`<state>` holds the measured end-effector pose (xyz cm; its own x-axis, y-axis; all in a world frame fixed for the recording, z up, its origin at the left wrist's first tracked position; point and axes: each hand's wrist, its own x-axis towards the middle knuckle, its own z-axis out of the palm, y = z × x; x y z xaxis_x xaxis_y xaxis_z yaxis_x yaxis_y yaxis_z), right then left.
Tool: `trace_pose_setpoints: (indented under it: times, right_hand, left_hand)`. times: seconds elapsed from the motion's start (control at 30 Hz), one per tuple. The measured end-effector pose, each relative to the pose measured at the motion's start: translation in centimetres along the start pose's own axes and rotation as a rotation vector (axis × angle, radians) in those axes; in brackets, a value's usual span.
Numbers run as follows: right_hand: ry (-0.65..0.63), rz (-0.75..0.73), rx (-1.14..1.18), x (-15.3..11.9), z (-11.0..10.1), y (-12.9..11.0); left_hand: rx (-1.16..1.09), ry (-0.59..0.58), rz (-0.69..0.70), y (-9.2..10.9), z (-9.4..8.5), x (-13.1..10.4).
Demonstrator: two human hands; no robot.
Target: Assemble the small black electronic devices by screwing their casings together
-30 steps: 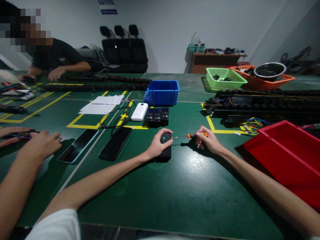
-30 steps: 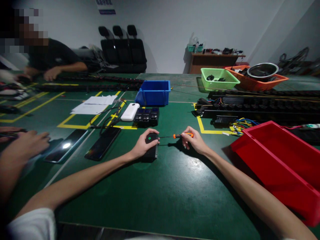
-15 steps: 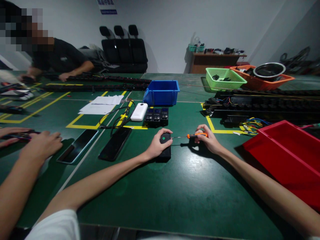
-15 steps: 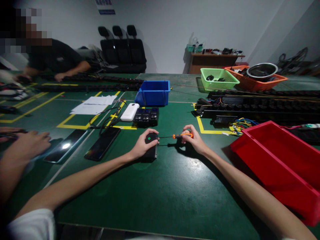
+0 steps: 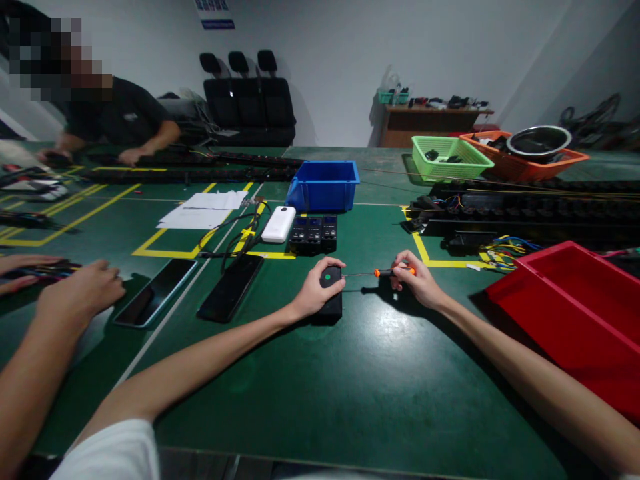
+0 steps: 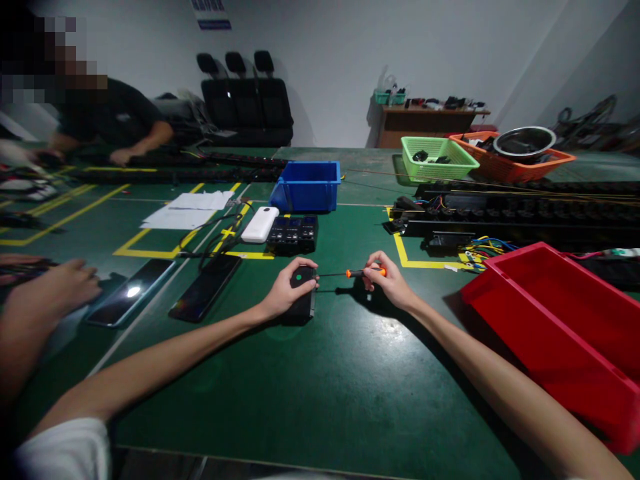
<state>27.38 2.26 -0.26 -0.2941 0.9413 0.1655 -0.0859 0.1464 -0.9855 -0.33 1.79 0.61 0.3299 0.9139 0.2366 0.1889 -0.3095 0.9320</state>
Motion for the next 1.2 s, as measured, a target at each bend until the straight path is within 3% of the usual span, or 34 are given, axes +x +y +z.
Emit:
trace_pose_setpoints:
  times: [0.7,0.93,1.2]
  right_hand:
    - [-0.022,0.108,-0.115,-0.1,0.6,-1.0]
    - [-0.175,0.042,-0.323,-0.6,1.5,-1.1]
    - [-0.058,0.038,-0.352,-0.4,1.3,-1.0]
  left_hand:
    - [-0.016,-0.001,-0.013,0.2,0.0,-0.1]
    - [0.010,-0.026,0.003,0.1,0.2,-0.1]
    - [-0.007,-0.028,-0.013,0.2,0.2,0.0]
